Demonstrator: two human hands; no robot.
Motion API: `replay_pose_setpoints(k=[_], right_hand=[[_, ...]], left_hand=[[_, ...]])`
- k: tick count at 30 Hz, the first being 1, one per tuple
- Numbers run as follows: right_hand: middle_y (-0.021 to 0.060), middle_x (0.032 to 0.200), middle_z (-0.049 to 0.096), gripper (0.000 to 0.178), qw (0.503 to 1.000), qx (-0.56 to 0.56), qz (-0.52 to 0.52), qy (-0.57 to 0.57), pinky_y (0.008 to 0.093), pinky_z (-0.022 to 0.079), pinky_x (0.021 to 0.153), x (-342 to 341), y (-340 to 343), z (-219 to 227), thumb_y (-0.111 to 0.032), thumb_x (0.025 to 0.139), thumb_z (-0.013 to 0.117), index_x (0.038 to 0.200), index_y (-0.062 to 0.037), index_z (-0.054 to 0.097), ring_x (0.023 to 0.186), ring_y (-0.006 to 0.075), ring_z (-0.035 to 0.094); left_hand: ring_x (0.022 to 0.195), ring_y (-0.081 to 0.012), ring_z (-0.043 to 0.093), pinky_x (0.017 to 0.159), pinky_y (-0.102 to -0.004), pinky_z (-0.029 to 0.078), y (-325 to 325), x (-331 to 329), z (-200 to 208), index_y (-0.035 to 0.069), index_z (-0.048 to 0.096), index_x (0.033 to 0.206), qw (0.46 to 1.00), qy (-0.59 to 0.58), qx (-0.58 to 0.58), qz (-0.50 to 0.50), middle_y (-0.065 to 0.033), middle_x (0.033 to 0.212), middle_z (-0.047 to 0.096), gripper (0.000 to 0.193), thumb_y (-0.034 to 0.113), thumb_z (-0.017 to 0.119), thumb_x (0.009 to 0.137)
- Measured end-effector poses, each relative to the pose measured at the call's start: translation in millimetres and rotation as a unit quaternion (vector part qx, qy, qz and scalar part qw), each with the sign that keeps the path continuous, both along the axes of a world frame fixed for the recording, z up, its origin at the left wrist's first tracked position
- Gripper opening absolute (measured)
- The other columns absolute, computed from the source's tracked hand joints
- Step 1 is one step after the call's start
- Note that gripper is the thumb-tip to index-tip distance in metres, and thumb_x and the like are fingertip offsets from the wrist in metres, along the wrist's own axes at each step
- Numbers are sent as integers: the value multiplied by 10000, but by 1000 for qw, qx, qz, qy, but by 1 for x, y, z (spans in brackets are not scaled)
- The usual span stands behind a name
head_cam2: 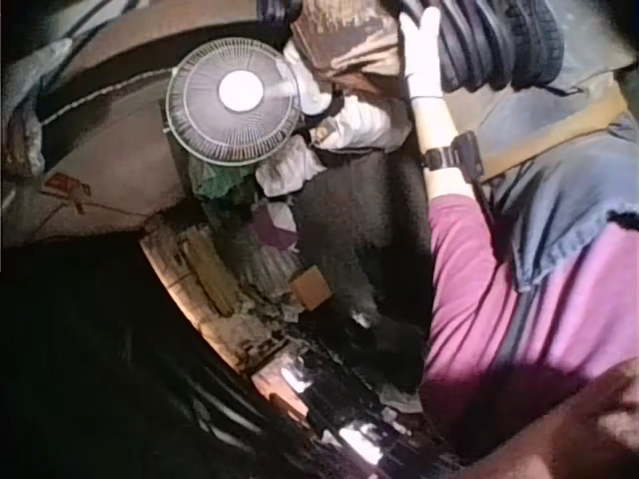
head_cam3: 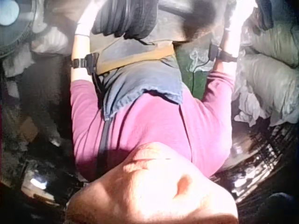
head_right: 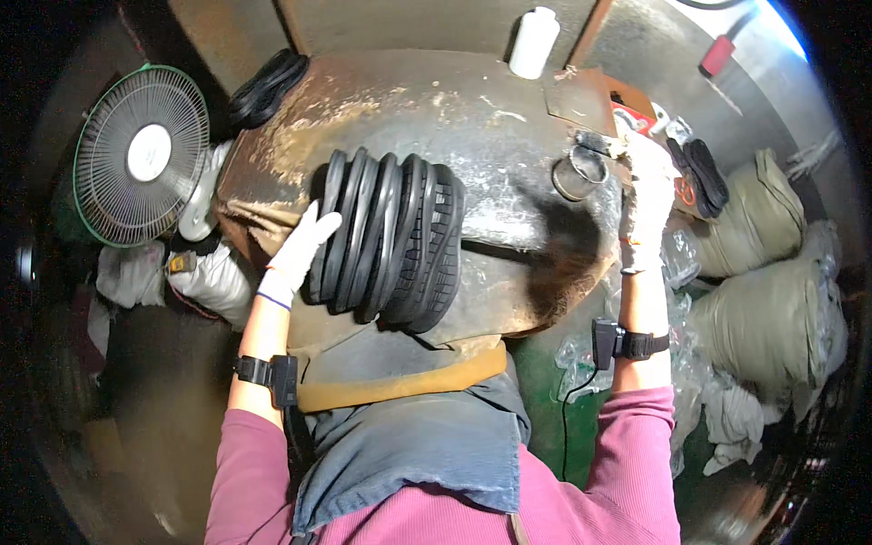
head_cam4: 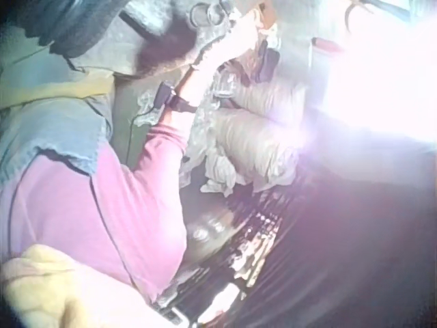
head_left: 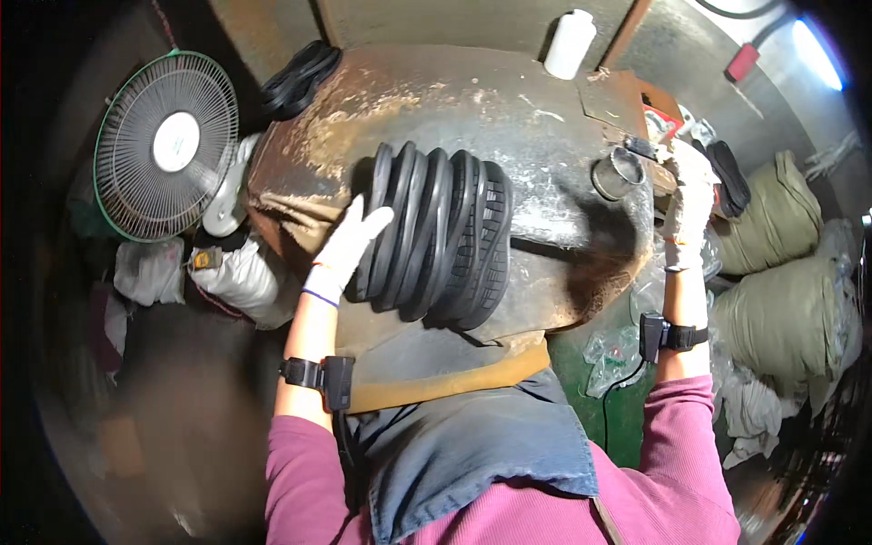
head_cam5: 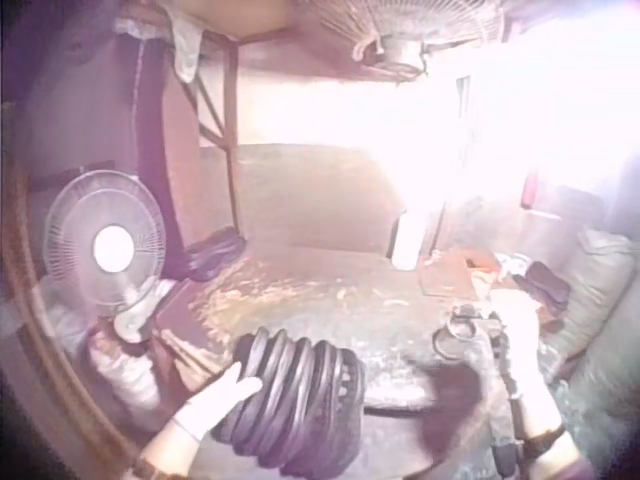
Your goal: The person unpacks a bag of shoe soles and applies a substance to the bottom and sides of each sole using a brush before placing them aside.
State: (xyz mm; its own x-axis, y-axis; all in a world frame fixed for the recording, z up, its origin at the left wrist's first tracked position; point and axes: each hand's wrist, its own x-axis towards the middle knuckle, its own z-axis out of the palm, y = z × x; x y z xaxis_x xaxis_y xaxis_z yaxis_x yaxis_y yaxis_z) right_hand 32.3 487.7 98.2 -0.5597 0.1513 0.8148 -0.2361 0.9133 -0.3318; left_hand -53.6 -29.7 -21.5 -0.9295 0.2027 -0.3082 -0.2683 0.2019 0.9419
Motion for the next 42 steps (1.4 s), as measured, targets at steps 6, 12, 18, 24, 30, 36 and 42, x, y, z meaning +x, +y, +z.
replay_pose_setpoints(k=[6,12,18,24,30,36,42], right_hand=[[105,1191,745,218,994,74,-16,-73,372,530,988,-15,25,-22,-203,1000,643,1125,-69,760,1077,243,701],[100,886,774,199,956,127,-140,-224,434,499,824,-29,31,-38,-356,890,700,953,-190,791,897,297,713],[2,1125,745,214,911,249,-145,-294,440,488,807,-54,80,-95,-322,971,612,1123,-261,750,1025,240,702],[67,1209,746,273,978,26,20,-208,381,537,1010,-73,77,-119,-260,1011,574,1192,-156,750,1126,280,691],[119,1097,763,258,938,224,47,-260,426,542,980,-58,-9,-56,-150,961,552,1086,-116,775,1058,315,702],[132,1050,777,259,947,160,-64,-270,439,563,923,-59,41,-82,-197,983,600,1135,-70,766,983,315,725],[149,1015,783,318,884,216,-145,-388,453,581,849,-63,16,-48,-354,977,739,1200,-130,770,897,360,738]], left_hand=[[1298,-257,584,1134,-383,459,-14,-10,17,4,332,1643,978,-84,186,-30,-130,1483,576,864,293,750,944],[1483,-309,439,1259,-418,319,-49,-10,52,-16,376,1625,947,309,-39,-73,-179,1624,447,851,132,752,876],[1534,-425,364,1295,-498,262,-73,16,25,211,685,1433,794,415,-386,-220,-182,1655,430,657,40,653,799],[1281,-334,598,1169,-443,427,-37,41,21,-34,656,1327,880,406,-204,142,-190,1331,672,368,82,670,978],[1557,-398,302,1289,-455,249,73,78,39,-79,267,1618,927,257,10,272,-286,1686,301,995,395,795,921],[1582,-471,237,1293,-500,267,109,55,52,105,272,1668,916,78,-268,289,-271,1690,297,1056,492,786,830],[1578,-420,276,1281,-483,286,69,54,38,106,358,1629,936,64,-175,298,-282,1685,303,962,520,756,857]])
